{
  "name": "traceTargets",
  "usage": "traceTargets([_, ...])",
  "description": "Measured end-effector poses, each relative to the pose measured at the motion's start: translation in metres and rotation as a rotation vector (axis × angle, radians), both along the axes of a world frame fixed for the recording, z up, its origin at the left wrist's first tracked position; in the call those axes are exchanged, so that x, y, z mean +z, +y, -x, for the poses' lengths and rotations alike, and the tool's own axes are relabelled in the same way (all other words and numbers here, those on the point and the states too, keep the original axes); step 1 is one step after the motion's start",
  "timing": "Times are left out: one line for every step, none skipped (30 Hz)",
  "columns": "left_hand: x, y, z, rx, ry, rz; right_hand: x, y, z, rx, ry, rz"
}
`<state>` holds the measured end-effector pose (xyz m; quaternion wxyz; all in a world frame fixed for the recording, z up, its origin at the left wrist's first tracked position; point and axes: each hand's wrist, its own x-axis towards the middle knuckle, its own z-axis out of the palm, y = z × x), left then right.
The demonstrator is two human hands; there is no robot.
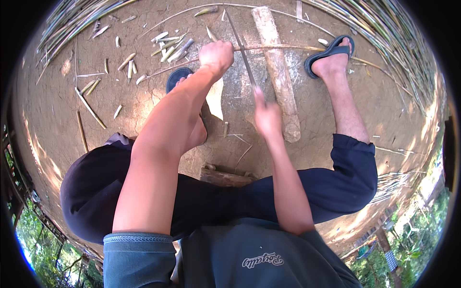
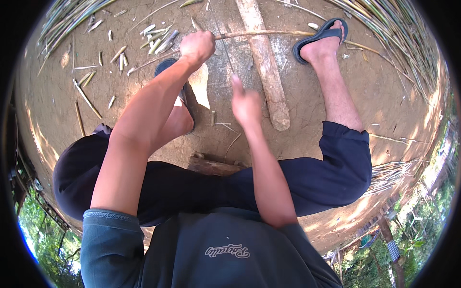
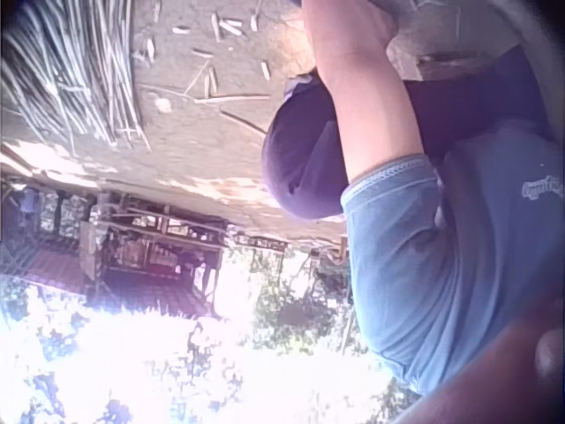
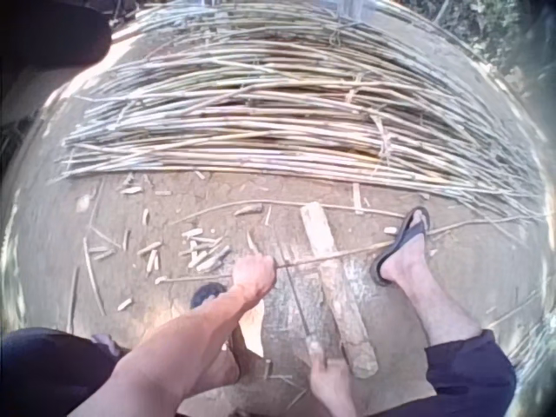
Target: The person sits on the ground and uses a machete to split long bamboo stalks into thin strips. They repeatedly pick up a stalk, place it on a wooden block, and strike it with the machete to separate the layers, then set the finished strips aside.
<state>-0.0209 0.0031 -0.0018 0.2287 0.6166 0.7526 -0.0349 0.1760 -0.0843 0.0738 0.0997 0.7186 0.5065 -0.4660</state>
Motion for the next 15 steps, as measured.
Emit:
traceTargets([0.003, 0.005, -0.005, -0.012, -0.006, -0.006, -0.009, 0.027, 0.020, -0.064, 0.049, -0.067])
traceTargets([0.007, 0.007, -0.006, -0.022, -0.004, -0.005, -0.013, 0.040, 0.032, -0.128, 0.103, -0.127])
traceTargets([-0.001, 0.007, 0.001, -0.027, 0.014, 0.008, -0.010, 0.041, 0.036, -0.079, 0.072, -0.082])
traceTargets([0.003, 0.006, 0.001, -0.006, 0.016, 0.066, -0.005, 0.035, 0.028, -0.029, 0.027, -0.043])
traceTargets([-0.003, -0.001, 0.004, -0.009, 0.009, 0.096, 0.003, 0.010, 0.012, 0.020, -0.036, 0.029])
traceTargets([-0.005, 0.008, 0.008, -0.015, 0.007, 0.096, -0.009, -0.038, -0.022, -0.003, 0.113, -0.230])
traceTargets([-0.003, 0.021, 0.015, -0.008, 0.018, 0.052, 0.014, -0.053, -0.031, -0.026, 0.252, -0.310])
traceTargets([-0.002, 0.018, 0.015, -0.005, 0.023, 0.034, 0.036, -0.069, -0.041, -0.046, 0.398, -0.385])
traceTargets([-0.002, 0.004, 0.008, -0.009, 0.017, 0.050, 0.012, -0.080, -0.055, -0.064, 0.320, -0.397])
traceTargets([-0.003, -0.012, 0.004, 0.005, 0.021, 0.101, 0.000, -0.071, -0.048, -0.080, 0.242, -0.308])
traceTargets([0.001, -0.013, -0.001, 0.002, 0.019, 0.129, -0.011, -0.062, -0.042, -0.094, 0.154, -0.217])
traceTargets([0.008, 0.000, 0.000, 0.010, 0.031, 0.124, -0.010, -0.017, -0.015, -0.090, 0.088, -0.068])
traceTargets([0.015, 0.012, -0.001, 0.059, -0.003, 0.193, -0.017, -0.002, -0.006, -0.084, 0.092, -0.106])
traceTargets([0.011, 0.026, 0.011, -0.024, 0.039, 0.095, -0.021, 0.007, 0.005, -0.064, 0.105, -0.132])
traceTargets([0.004, 0.018, 0.009, -0.008, 0.033, 0.076, -0.021, 0.012, 0.009, -0.044, 0.117, -0.159])
